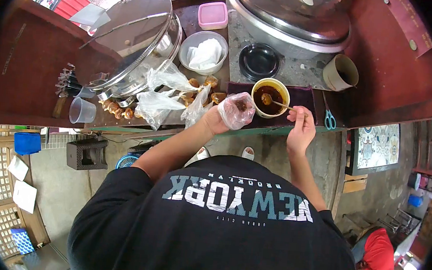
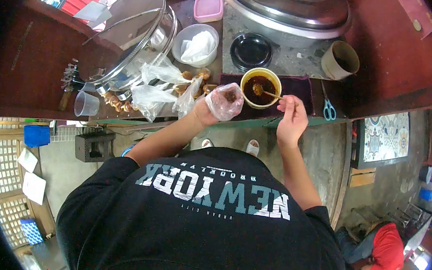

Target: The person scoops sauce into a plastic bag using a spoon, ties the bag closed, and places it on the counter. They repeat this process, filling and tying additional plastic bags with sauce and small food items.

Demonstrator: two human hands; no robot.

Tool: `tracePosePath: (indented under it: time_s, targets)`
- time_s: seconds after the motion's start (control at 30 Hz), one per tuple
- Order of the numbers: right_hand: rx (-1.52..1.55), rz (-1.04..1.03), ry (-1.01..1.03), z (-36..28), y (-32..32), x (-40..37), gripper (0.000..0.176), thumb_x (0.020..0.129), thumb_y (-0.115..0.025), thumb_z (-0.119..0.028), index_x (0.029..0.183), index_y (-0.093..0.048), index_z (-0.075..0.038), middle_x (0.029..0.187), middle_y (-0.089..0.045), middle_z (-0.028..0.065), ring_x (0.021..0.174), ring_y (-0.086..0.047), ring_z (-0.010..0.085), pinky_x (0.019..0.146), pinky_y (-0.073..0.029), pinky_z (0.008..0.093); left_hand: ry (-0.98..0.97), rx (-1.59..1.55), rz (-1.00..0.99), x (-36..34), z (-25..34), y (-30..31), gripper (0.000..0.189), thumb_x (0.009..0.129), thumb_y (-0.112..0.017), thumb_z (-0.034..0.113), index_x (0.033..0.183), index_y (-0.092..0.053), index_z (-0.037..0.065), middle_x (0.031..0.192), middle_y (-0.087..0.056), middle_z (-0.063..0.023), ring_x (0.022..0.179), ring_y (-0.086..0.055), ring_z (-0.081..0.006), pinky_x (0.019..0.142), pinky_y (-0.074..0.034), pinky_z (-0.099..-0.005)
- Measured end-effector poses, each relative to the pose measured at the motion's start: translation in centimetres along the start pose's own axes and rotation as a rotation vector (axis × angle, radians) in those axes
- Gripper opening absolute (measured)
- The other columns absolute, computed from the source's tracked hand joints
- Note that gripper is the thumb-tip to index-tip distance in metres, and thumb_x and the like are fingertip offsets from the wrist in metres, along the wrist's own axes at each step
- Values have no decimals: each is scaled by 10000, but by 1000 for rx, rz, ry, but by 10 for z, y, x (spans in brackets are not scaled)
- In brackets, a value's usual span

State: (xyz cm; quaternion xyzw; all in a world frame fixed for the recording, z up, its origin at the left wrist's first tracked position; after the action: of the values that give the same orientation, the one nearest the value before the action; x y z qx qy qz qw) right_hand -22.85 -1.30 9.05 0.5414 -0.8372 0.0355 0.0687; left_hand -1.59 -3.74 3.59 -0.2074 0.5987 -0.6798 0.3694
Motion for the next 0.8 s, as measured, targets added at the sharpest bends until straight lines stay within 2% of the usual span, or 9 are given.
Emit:
tracePosePath:
  time_s: [0.13,0.27,0.37,0.8]
  targets:
    - [-18,-56,-26,9,-2,-6,226,967,-486,-184,929,-604,5,786,-617,49,656,-560,99,638,-480,237,12,37,-18,3,0,4,295,885,-532,259,1040,-535,8,978,-573,-107,925,-577,-241,817,-494,-391]
    - [114,-20,-133,15,2,-3,218,958,-504,-184,926,-607,5,772,-618,45,643,-559,100,624,-479,240,-18,68,-69,1,0,3,360,852,-586,297,1053,-519,6,992,-563,-103,924,-573,-233,805,-495,-390]
    - [172,18,-205,23,7,2,218,955,-510,-188,921,-605,5,762,-616,48,645,-558,100,618,-475,241,-3,91,-29,3,1,8,422,820,-624,339,1059,-513,9,1005,-557,-100,925,-569,-227,795,-493,-388]
    - [362,123,-257,30,13,10,181,931,-555,-179,918,-622,-12,771,-640,56,646,-573,100,625,-477,232,11,21,-32,2,1,15,498,816,-633,350,1185,-522,34,1076,-571,-126,978,-563,-277,820,-482,-426]
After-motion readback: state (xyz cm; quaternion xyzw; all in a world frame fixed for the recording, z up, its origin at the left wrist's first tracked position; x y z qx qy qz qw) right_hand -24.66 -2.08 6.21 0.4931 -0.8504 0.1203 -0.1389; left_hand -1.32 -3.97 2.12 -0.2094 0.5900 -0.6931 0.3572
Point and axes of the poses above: each hand's wrist, its own x-axis towards the middle knuckle, its own y-axis out of the back of the hand, z = x × y, the point moved 4 cm from there along x, towards the middle knuckle
